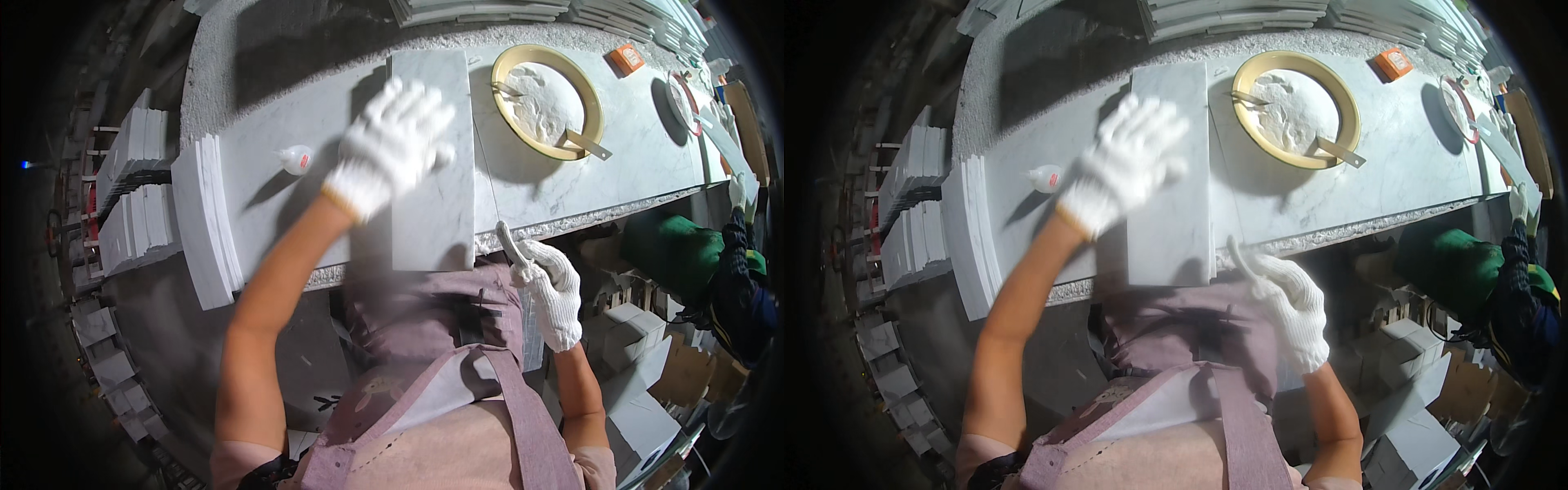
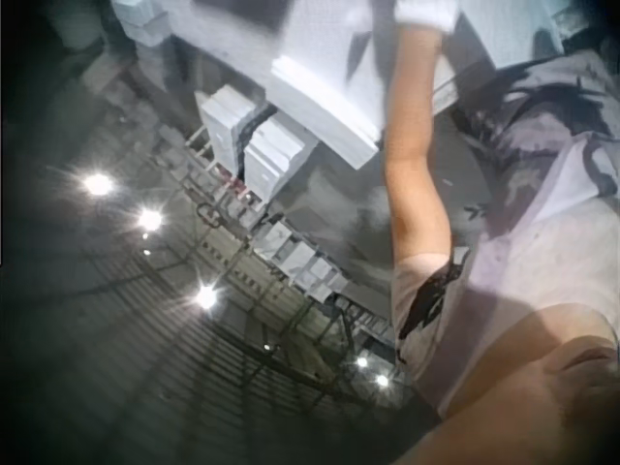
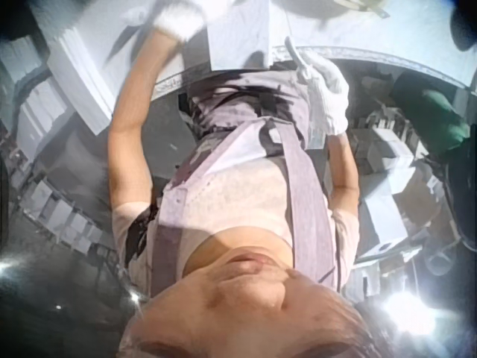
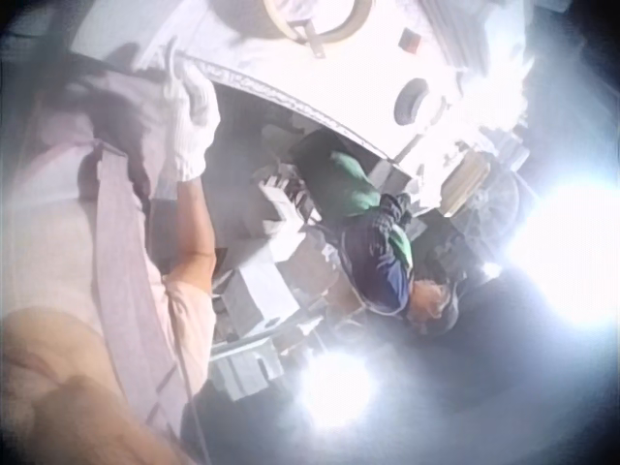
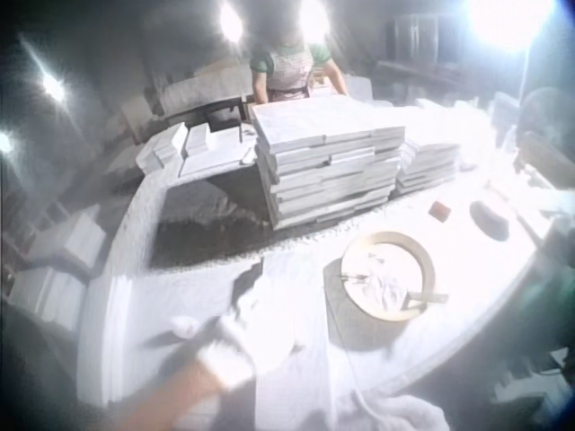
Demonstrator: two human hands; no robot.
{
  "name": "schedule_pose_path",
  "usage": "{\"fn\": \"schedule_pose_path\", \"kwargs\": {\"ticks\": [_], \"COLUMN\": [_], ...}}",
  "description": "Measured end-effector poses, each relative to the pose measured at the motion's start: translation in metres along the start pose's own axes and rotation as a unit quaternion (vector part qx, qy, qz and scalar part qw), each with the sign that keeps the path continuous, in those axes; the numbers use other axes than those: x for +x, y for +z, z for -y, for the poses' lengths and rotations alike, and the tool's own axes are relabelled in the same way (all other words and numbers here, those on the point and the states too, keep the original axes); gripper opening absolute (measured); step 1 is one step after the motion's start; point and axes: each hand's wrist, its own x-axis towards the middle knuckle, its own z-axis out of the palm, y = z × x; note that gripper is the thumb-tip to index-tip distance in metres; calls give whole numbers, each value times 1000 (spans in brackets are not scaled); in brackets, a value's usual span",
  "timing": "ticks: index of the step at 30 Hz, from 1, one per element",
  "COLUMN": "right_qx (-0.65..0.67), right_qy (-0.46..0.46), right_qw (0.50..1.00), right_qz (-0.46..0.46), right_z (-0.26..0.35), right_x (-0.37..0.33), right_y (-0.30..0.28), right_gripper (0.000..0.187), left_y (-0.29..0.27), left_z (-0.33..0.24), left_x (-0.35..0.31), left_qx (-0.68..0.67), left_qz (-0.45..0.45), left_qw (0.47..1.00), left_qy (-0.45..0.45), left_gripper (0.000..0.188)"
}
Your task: The person applies a white paste to a rectangular stone tile using a small metal spatula, spreads it evenly, and scrapes off excess. They then wipe the tile with a cloth and use an orange sanding block to smooth the surface. The person repeats this process on multiple tiles, stacking finished ones on the table.
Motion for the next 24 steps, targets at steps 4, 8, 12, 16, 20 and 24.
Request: {"fn": "schedule_pose_path", "kwargs": {"ticks": [4, 8, 12, 16, 20, 24], "right_qx": [-25, -4, -57, -317, -409, -603], "right_qy": [25, -37, -186, -273, -347, -271], "right_qw": [999, 999, 981, 908, 844, 750], "right_qz": [14, -3, 30, -27, 24, 31], "right_z": [-4, 14, 66, 113, 138, 166], "right_x": [-8, -9, 21, 85, 179, 237], "right_y": [6, 2, -13, -13, 9, 37], "right_gripper": [32, 26, 27, 25, 18, 33], "left_y": [36, 37, 10, -24, -45, -49], "left_z": [38, 18, -52, -108, -131, -134], "left_x": [48, 34, -26, -83, -114, -132], "left_qx": [24, 34, -345, -282, -342, -341], "left_qz": [28, 65, 161, 212, 12, -110], "left_qw": [996, 996, 924, 932, 936, 934], "left_qy": [-82, -46, -20, 82, 88, -17], "left_gripper": [75, 83, 89, 87, 57, 32]}}
